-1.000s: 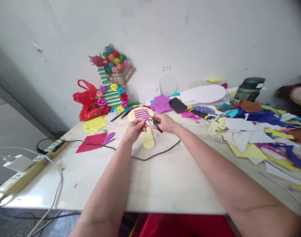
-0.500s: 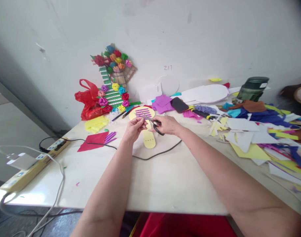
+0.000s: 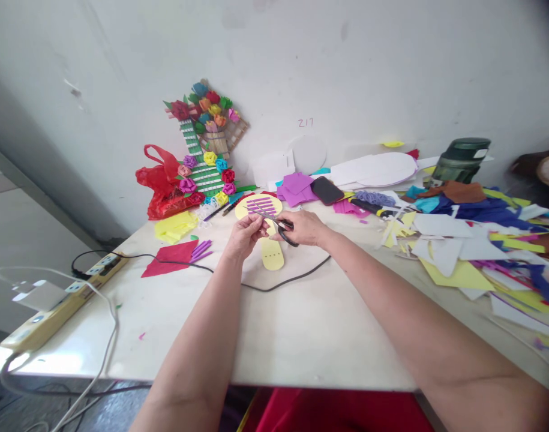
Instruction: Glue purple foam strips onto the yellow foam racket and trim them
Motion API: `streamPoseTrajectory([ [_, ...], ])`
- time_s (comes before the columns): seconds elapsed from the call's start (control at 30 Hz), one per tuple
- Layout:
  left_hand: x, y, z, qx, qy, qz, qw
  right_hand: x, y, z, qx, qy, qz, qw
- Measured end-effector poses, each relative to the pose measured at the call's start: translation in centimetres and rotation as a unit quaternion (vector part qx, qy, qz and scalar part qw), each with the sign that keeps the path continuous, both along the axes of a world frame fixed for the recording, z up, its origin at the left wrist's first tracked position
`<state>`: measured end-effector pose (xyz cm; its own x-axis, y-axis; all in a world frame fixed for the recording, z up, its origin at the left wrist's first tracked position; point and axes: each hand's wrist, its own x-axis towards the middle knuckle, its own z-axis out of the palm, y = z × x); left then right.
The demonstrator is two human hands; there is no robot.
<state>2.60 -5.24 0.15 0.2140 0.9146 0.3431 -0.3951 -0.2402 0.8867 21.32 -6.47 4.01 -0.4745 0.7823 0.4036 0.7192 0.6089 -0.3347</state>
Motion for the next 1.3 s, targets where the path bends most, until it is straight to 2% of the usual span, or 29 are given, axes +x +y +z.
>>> streamPoseTrajectory([
  [0.5, -0.03, 0.13, -0.21, -0.001, -0.011, -0.014, 1.0, -0.01, 0.14, -0.24, 0.008, 0.003, 0.003, 1.0],
  [0.87, -0.02, 0.26, -0.18, -0.009, -0.036, -0.001, 0.999, -0.25, 0.41, -0.53, 0.021, 0.048, 0.009, 0.999],
  [1.07, -0.02, 0.18, -0.1, -0.007, -0.04, -0.002, 0.999, 0.14, 0.38, -0.3, -0.025, 0.102, 0.016, 0.994],
  [1.3, -0.09, 0.14, -0.03, -0.007, -0.036, 0.0, 0.999, 0.45, 0.22, 0.17, -0.023, 0.056, 0.03, 0.998],
])
